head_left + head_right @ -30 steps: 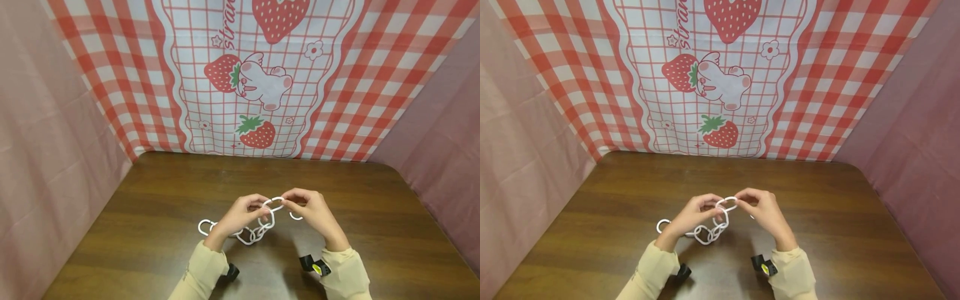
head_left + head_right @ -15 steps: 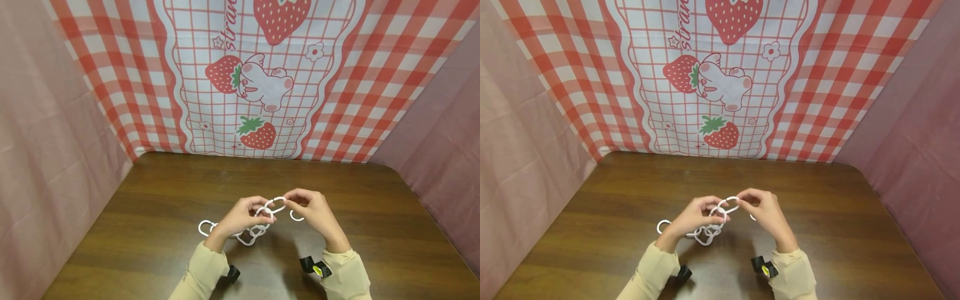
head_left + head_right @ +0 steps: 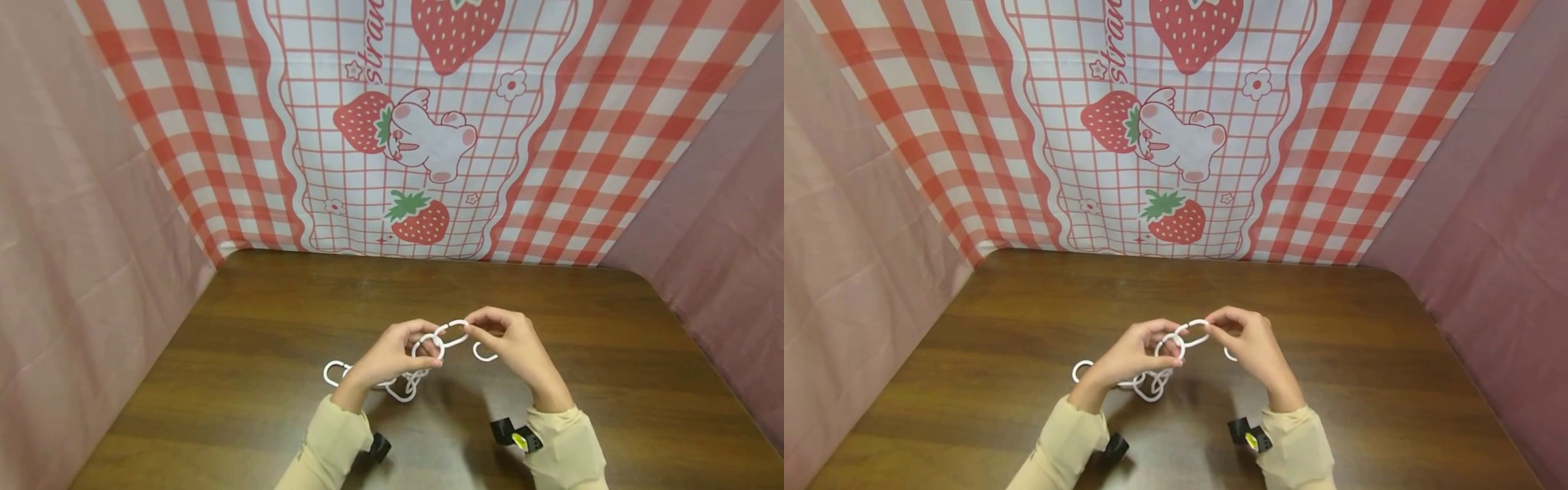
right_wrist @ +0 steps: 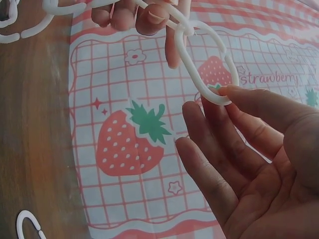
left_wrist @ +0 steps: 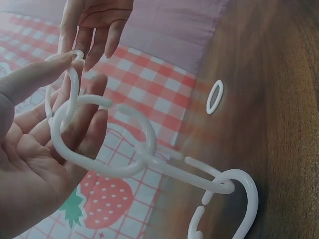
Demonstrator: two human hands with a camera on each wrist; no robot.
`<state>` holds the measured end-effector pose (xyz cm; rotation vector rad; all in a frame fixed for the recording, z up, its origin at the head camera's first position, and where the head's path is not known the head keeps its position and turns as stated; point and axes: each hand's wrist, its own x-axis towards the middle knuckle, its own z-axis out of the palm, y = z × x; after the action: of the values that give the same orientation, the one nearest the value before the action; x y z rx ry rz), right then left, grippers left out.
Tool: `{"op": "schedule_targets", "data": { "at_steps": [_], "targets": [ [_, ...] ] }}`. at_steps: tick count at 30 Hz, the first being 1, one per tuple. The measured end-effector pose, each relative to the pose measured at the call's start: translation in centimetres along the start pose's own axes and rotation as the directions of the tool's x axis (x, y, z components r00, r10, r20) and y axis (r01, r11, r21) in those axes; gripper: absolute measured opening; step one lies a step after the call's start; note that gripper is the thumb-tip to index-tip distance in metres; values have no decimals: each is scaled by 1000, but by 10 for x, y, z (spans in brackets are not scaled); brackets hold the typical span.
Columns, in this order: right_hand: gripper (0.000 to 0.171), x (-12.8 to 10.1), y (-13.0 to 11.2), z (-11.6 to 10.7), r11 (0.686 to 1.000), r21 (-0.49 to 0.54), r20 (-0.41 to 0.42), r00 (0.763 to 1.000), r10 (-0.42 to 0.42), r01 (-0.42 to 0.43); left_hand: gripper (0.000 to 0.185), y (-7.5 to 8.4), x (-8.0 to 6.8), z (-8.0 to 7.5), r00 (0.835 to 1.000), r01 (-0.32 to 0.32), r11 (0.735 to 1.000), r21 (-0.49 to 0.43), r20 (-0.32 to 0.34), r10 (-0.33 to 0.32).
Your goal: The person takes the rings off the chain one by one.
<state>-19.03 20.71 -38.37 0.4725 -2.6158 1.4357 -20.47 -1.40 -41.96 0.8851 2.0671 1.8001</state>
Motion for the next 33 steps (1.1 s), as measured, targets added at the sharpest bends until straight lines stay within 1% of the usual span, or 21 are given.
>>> {"op": "schedule_targets", "data": {
  "at_steps": [5,10,13,24,28,33],
  "targets": [
    [11,0,-2,-2,1000,4,-4,1000,-1,1,46,2,0,-1,1000,17,1000,-22,-2,-17],
    [7,-1,-2,-5,999,-16,-36,999,-33,32,50,1,0,-2,999,43,998,-53,-29,-45],
    [6,-1,-1,-5,999,-12,-41,998,-41,40,52,0,0,-3,998,49,997,-56,-42,-52],
    [7,-2,2,-7,999,30,-37,999,-28,29,46,-3,0,-3,997,54,996,-75,-59,-58],
    [7,-2,2,-8,998,47,-38,999,-33,35,44,-1,-1,-4,996,44,998,-50,-69,-47],
    [7,-2,4,-10,997,64,-38,998,-42,44,44,-2,-1,-6,997,7,1000,-24,-82,-9]
  ]
}}
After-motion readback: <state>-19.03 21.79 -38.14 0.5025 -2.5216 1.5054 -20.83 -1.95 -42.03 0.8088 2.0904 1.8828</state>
